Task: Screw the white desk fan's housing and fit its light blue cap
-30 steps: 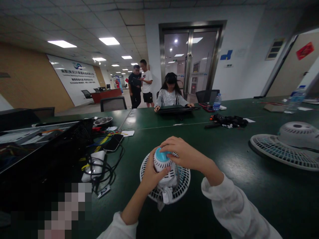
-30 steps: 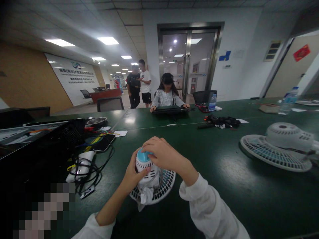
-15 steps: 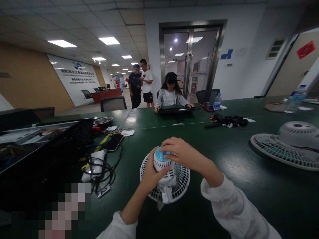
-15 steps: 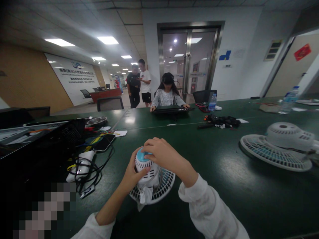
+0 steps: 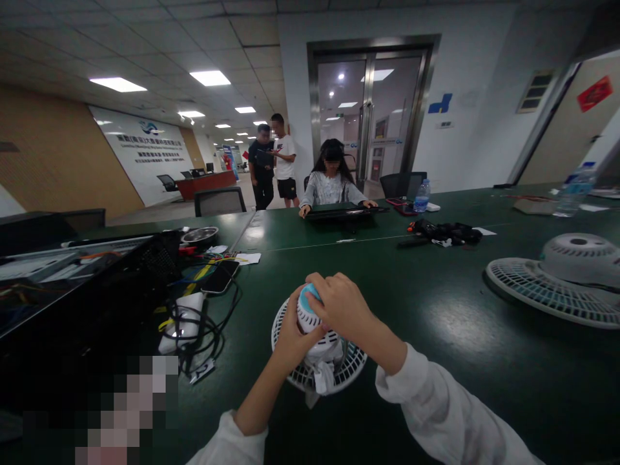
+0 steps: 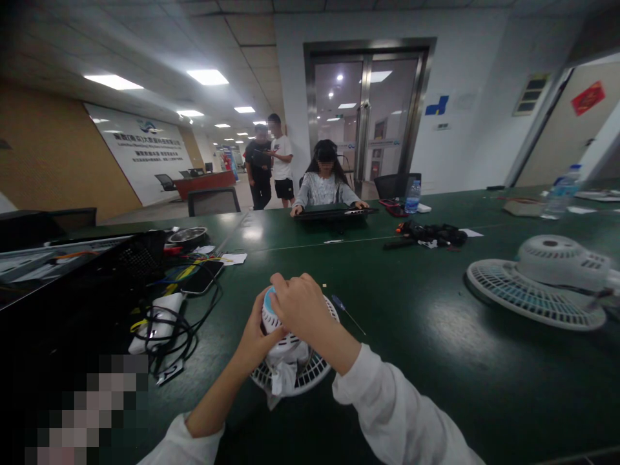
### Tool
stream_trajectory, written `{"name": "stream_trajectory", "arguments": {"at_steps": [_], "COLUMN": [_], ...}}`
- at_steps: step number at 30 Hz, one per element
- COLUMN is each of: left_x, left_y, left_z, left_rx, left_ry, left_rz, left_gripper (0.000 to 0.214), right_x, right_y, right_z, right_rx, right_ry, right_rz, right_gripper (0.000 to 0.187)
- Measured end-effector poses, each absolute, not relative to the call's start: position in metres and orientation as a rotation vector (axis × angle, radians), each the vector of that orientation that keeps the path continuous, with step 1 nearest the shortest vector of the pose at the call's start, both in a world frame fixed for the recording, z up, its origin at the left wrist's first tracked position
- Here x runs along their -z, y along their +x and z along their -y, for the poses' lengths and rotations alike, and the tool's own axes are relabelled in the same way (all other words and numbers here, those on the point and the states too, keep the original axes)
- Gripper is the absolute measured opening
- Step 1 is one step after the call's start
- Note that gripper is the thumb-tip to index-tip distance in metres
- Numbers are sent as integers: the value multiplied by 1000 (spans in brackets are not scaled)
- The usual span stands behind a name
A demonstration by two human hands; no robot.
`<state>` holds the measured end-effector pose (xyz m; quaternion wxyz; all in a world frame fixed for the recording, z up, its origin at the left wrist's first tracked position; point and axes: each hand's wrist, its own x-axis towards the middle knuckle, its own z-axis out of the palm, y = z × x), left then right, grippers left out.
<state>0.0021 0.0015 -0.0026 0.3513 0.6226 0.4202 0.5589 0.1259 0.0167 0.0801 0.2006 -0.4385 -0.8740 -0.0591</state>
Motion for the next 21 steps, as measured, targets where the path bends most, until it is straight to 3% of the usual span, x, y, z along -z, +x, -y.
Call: {"name": "stream_trajectory", "arguments": {"at_steps": [6,14,21], "left_x": [6,3,4], "left_y": [2,2,2], "left_z": [-3,-1,-1], "left_rx": [-1451,-1452,-1435], "left_ry": [1601,1625,1589], "left_rz": [-1080,-1061,-1049], "left_gripper": [69,67,68], "right_x": [-83,-95,-98], "right_y": [130,159,159], "right_z": [-17,-25,-27], "right_rx": [80,-109,-130], "right_ry": [-1167,-714,-804], "right_rz": [2407,2514,2637], "right_gripper": [26,32,25]}}
